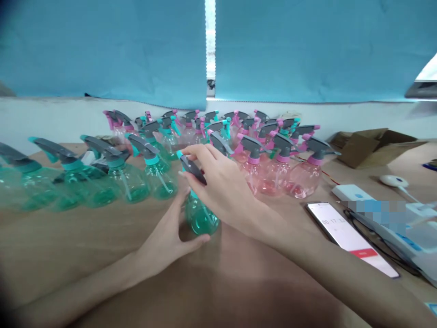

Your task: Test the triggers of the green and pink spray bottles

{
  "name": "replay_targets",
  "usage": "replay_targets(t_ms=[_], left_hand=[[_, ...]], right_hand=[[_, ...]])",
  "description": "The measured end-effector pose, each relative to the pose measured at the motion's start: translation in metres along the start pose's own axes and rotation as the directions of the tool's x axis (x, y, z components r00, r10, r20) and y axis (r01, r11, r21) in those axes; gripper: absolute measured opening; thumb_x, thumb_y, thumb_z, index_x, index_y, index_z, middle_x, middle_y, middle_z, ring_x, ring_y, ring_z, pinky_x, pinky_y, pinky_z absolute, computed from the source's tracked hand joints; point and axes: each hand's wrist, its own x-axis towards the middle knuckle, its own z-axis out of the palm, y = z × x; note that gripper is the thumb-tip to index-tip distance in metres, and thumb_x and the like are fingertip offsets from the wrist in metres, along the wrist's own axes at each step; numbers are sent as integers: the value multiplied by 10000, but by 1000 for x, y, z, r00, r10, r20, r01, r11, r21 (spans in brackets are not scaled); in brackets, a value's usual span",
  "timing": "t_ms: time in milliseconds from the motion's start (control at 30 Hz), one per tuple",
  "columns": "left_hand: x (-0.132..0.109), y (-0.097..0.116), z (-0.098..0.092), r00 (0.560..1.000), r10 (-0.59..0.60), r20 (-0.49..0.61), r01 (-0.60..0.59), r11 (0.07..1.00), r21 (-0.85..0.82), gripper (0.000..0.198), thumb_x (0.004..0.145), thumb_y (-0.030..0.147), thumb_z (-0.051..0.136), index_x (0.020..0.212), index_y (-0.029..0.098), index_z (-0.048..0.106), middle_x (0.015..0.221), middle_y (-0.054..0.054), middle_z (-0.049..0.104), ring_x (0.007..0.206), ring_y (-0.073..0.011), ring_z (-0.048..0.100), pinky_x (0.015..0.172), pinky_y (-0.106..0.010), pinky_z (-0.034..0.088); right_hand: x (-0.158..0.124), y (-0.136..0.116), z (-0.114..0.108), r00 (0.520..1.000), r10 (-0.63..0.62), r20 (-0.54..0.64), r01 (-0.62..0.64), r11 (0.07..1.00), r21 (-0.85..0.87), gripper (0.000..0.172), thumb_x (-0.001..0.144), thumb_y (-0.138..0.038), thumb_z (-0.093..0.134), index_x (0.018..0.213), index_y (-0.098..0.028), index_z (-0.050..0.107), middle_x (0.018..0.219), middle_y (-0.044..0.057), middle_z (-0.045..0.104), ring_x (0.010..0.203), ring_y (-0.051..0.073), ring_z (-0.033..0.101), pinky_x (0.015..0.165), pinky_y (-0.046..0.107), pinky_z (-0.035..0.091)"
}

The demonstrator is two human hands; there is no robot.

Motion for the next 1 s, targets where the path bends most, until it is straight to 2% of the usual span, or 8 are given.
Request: replay_targets(t_ms=[133,233,367,467,567,667,767,1000], left_hand=[[1,8,16,1000,-28,-3,27,996,-89,877,777,437,713,1446,257,175,1478,-126,312,1351,-344,304,1059,-542,315],[2,11,27,998,-57,-5,56,994,-92,860,790,447,702,1444,269,174,1466,-128,326,1341,-346,319,1050,-557,316],[1,17,40,998,-58,-17,56,992,-115,866,788,480,701,1442,299,162,1464,-119,316,1314,-349,357,1020,-555,349],[3,23,48,999,-50,7,50,986,-159,806,763,492,724,1383,276,256,1360,-122,428,1234,-344,447,968,-537,407],[7,25,54,1000,-16,26,20,988,-151,787,725,513,755,1326,259,314,1259,-108,490,1191,-340,479,962,-534,416],[12,22,58,999,36,39,-33,996,-89,898,696,533,772,1376,253,256,1304,-124,440,1223,-346,444,995,-540,390],[13,18,58,993,76,94,-71,996,-49,938,712,546,753,1415,264,200,1345,-131,403,1253,-346,416,1008,-532,388],[11,1,40,944,132,301,-153,987,47,805,837,543,625,1445,252,185,1375,-132,416,1257,-318,418,1013,-501,386]], right_hand=[[-15,-3,-22,985,168,49,-174,969,177,273,795,-256,668,1028,-144,582,968,37,673,740,129,638,608,249,524],[-27,5,-30,944,274,185,-326,864,383,468,748,-349,719,1122,-139,531,1081,76,640,905,167,644,752,294,549],[-46,24,-26,929,246,275,-363,746,559,728,634,-309,809,1252,-180,446,1280,92,547,1129,192,561,935,325,487],[-57,36,-19,900,273,339,-430,681,592,618,677,-283,767,1212,-230,462,1140,42,613,914,164,635,777,323,538],[-61,40,-18,905,288,313,-417,745,520,391,714,-205,665,1073,-221,509,875,-10,613,674,129,589,614,294,509],[-56,38,-26,932,277,235,-354,837,417,318,647,-96,559,930,-229,500,719,-51,521,589,109,499,566,264,465],[-48,34,-36,913,315,260,-394,847,358,223,600,-73,510,724,-246,446,572,-72,415,491,98,409,487,238,425],[-37,26,-46,890,339,306,-421,869,261,180,577,-159,476,467,-240,359,400,-56,343,356,90,309,291,212,211]])
